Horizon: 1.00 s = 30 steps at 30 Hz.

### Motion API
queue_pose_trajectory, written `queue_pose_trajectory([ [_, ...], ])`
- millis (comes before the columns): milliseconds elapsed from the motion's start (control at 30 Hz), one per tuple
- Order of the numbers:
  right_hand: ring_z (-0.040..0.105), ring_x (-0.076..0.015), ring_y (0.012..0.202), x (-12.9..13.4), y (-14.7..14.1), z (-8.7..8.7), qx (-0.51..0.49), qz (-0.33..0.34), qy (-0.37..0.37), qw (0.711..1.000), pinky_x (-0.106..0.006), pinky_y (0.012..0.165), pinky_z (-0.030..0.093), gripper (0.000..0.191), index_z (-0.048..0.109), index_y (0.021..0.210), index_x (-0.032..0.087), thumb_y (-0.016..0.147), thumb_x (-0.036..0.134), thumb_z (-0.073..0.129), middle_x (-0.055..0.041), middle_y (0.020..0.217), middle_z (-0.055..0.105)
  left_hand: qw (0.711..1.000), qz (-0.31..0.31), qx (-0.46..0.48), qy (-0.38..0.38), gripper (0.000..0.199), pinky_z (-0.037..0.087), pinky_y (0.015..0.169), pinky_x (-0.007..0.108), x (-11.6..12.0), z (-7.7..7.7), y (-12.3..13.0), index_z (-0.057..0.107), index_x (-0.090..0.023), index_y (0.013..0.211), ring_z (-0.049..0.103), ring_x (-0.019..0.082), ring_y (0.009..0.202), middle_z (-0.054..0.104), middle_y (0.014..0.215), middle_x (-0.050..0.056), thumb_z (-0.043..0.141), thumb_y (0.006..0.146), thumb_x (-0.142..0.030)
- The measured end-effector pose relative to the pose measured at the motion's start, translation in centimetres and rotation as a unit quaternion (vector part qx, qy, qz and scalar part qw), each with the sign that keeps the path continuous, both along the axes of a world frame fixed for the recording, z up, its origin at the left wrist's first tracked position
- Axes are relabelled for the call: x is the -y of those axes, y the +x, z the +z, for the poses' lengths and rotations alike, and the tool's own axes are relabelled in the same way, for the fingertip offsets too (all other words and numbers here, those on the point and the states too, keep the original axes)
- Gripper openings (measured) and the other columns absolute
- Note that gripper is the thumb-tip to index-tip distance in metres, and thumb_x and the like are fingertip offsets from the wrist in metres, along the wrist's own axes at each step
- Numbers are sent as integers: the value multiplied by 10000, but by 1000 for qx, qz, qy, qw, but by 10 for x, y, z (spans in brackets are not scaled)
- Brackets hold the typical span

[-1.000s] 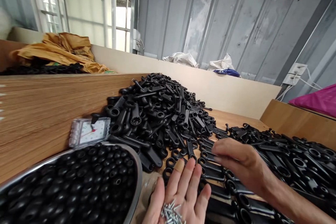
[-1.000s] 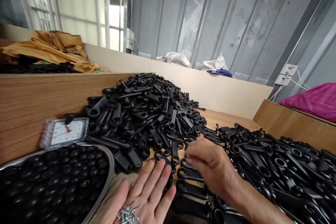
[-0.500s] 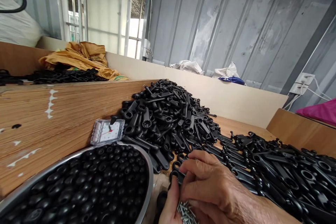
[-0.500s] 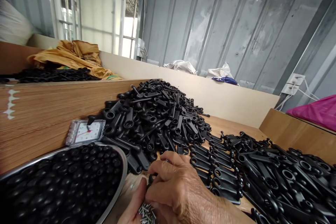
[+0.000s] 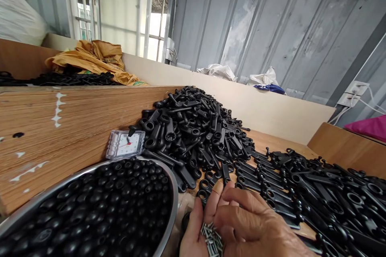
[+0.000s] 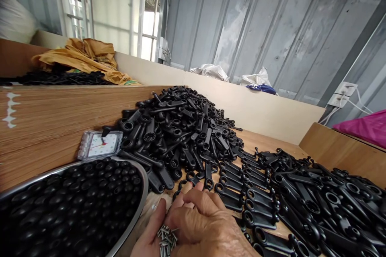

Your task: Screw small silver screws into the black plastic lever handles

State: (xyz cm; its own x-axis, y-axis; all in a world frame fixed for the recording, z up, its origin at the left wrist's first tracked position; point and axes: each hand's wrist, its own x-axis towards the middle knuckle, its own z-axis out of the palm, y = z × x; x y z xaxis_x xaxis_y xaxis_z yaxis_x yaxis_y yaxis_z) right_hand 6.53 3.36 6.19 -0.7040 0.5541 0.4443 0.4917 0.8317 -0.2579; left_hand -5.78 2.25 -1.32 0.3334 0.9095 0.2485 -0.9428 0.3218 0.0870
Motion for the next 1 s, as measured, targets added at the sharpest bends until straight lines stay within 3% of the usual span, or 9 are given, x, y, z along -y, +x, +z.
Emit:
queue_pose_trajectory([
  [133,627,-190,781,10,0,11,41,42,57,997,-287,727,531,132,635,844,239,871,176,522,-54,882,678,1000,7,8,7,548,182,1146,349,-2,1,2,665,-209,1158,353,207,1351,552,1351,30,167,1001,-375],
  [300,529,-136,618,5,-7,17,65,119,135,982,-259,612,448,440,559,656,199,997,285,294,-3,636,591,999,48,11,16,449,151,1154,376,-3,-4,13,651,-206,1180,346,225,1355,548,1355,59,281,983,-365],
  [467,440,-104,510,-1,-17,18,39,158,194,967,-231,526,395,604,452,528,167,1018,235,106,9,531,491,996,47,-3,71,501,91,1160,401,2,3,9,594,-177,1250,272,240,1388,538,1365,80,305,969,-475],
  [633,429,-124,468,-3,-20,11,25,126,249,960,-247,486,388,565,457,502,181,997,160,185,0,495,466,995,36,-4,98,451,95,1162,368,2,9,2,638,-187,1197,376,226,1338,590,1307,50,367,943,-443],
  [733,461,-118,483,-4,-19,12,-10,144,190,971,-233,486,404,524,482,530,179,994,163,239,-9,519,520,997,29,-10,75,411,110,1162,362,2,10,0,648,-191,1182,325,214,1364,585,1311,37,326,970,-334],
  [867,592,-116,658,-3,-9,33,-43,178,11,983,-193,614,475,309,629,856,159,982,264,367,-36,708,651,999,20,-18,42,410,162,1156,448,5,10,-3,652,-170,1167,263,253,1386,532,1359,81,296,988,-266],
  [933,604,-105,671,-4,2,46,-64,136,-42,988,-173,601,472,214,643,923,174,947,242,441,-24,746,665,999,27,-13,35,407,196,1145,489,7,10,-4,635,-146,1185,293,276,1368,503,1374,107,298,990,-266],
  [1000,603,-107,649,-12,19,54,-52,22,-75,996,-181,592,470,154,661,894,183,889,199,507,-8,729,665,998,40,5,45,428,223,1133,517,8,10,-5,593,-100,1226,321,307,1344,469,1383,137,334,978,-334],
])
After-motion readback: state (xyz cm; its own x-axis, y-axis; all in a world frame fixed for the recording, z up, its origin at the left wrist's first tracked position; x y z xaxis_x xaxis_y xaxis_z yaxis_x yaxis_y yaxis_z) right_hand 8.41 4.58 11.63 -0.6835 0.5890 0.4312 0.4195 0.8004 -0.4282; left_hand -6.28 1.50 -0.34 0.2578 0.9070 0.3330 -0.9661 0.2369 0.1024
